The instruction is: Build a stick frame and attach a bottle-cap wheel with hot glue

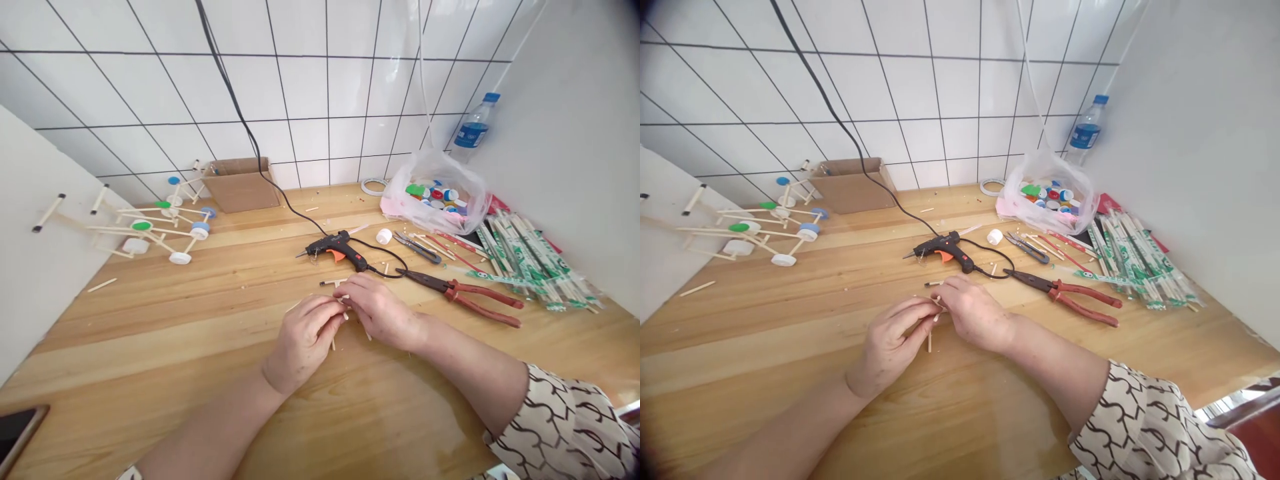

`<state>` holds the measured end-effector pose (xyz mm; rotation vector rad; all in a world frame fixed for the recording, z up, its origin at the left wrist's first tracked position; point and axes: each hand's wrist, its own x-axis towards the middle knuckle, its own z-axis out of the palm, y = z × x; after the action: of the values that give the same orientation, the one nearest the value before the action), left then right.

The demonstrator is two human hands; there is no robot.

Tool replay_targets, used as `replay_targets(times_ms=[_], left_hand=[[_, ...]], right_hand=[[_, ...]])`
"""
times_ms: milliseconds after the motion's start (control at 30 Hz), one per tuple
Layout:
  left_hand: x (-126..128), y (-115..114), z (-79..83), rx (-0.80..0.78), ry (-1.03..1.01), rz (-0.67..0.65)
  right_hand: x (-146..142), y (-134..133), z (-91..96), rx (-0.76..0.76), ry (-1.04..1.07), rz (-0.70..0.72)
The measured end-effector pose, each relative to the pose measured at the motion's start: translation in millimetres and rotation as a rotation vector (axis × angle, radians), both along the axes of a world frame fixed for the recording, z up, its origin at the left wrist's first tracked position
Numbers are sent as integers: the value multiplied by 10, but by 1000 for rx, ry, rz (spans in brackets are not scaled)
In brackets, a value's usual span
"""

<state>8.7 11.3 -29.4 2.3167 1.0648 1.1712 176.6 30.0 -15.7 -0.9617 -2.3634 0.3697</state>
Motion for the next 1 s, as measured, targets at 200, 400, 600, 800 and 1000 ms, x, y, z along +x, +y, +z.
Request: replay_targets(times_ms=[200,400,600,800,1000], left_hand=[[11,8,0,34,-12,-7],[28,31,-14,108,-50,-14],[27,48,-26,123,-58,-11],[31,53,-27,195,-35,17],[25,65,-29,243,22,24]], right_hand=[[-4,4,8,26,-17,9],[-9,4,13,33,-3,35],[-9,15,17,2,9,45],[-14,29,30,7,12,45],[-17,39,18,-14,-1,37]])
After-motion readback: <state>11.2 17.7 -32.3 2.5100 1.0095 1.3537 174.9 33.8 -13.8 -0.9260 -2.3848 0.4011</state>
